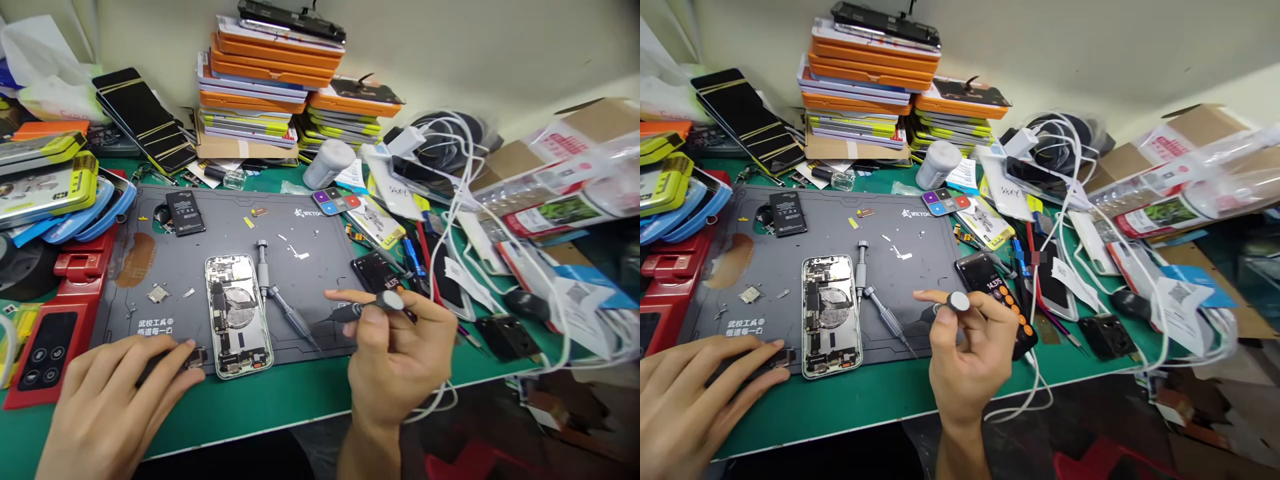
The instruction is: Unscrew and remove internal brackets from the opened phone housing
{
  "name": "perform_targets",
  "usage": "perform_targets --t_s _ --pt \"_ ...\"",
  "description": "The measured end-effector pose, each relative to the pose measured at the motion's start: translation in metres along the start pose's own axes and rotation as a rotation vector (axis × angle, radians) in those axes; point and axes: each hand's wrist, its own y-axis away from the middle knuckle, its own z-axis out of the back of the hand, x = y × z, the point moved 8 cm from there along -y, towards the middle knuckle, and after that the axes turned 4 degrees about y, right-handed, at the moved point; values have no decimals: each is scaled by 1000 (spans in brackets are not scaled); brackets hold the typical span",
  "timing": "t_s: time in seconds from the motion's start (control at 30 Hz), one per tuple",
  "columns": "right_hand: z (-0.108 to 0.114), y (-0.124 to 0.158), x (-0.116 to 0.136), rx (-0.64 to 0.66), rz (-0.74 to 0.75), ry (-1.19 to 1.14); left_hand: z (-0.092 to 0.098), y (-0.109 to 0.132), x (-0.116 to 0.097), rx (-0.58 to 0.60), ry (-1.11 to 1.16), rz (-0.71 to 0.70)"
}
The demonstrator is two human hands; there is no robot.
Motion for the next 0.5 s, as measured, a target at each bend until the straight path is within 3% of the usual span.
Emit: perform_targets --t_s 0.13,0.33,0.5 --pt "1 0 -2 -6 -5 5 2 -18 -9 -40 21 -30" --pt "2 4 -4 18 -39 40 3 -15 -7 33 149 60" --pt "2 5 -1 26 -39 74 9 -21 -15 -35 142 87"
